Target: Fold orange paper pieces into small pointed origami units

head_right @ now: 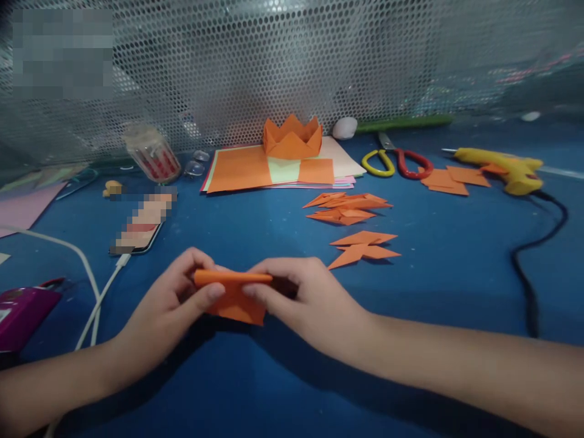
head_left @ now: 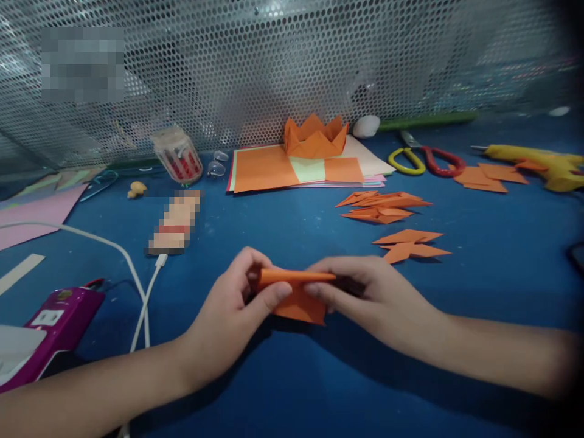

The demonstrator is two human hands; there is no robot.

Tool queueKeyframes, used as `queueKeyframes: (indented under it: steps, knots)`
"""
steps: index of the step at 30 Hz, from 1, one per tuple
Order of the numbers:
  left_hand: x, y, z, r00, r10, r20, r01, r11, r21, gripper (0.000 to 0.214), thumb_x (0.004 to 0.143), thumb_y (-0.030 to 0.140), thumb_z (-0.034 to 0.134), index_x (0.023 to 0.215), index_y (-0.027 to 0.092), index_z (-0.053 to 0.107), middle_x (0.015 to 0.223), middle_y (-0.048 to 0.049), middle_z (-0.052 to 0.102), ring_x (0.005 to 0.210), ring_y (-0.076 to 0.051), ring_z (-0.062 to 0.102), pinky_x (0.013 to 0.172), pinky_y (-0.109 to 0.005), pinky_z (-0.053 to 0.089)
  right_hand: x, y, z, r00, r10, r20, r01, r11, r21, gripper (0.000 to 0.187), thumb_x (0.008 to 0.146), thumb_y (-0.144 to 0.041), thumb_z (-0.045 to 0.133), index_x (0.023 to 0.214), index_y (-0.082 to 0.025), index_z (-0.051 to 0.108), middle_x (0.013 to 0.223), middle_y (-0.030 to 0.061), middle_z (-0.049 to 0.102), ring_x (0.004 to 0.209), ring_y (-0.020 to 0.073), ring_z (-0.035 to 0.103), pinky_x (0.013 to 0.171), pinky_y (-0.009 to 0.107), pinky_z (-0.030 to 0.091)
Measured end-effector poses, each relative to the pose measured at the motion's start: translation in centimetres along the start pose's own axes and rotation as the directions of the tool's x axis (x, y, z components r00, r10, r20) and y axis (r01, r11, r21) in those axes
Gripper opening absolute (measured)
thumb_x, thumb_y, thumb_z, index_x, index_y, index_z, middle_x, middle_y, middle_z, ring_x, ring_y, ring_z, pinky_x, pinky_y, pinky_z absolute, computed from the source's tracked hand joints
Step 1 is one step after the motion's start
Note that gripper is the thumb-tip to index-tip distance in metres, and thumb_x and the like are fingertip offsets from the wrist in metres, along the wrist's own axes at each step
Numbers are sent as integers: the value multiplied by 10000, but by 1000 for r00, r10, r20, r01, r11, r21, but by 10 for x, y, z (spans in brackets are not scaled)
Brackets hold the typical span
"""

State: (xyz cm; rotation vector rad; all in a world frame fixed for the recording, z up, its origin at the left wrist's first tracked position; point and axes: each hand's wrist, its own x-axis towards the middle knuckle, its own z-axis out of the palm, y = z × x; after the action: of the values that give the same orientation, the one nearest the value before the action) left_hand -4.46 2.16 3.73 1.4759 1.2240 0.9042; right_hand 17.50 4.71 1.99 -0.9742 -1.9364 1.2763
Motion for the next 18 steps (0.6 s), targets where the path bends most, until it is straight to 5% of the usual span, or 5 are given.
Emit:
queueKeyframes:
  steps: [3, 7, 13, 18]
  knots:
    - [5, 5, 5, 983, -180, 44, 184, 927, -325, 377, 765, 309, 919, 966, 203, 618, 757, 28, 773, 647, -123, 706, 645, -213, 576, 10, -2, 0, 983, 175, -52, -150, 937, 314, 280, 888, -470, 762, 988, -211, 725, 728, -16, 700, 582, 106, 611, 531, 206, 512]
    - [11, 5, 7, 963, -265, 53, 262, 862, -433, 398, 682, 308, 985, 933, 141, 726, 614, 36, 704, 515, -87, 593, 510, -170, 487, 10, -7, 4, 964, 262, 45, -258, 884, 388, 444, 779, -428, 895, 1111, -213, 693, 763, -21, 736, 650, 123, 675, 627, 220, 578]
    - [8, 2, 6, 945, -259, 198, 307, 913, -270, 396, 824, 496, 884, 770, 157, 688, 569, 30, 636, 501, -106, 580, 525, -219, 479, 9, -8, 7, 975, 166, 149, -220, 829, 514, 356, 867, -513, 838, 883, -216, 642, 825, 14, 781, 778, 164, 749, 727, 258, 612]
    - [7, 0, 5, 938, -229, 261, 276, 947, -161, 433, 954, 574, 705, 803, 176, 623, 633, 9, 661, 541, -121, 614, 570, -241, 488, 10, -4, 8, 982, 179, 58, -186, 884, 430, 395, 891, -538, 806, 801, -207, 610, 759, 8, 736, 688, 149, 692, 654, 257, 587]
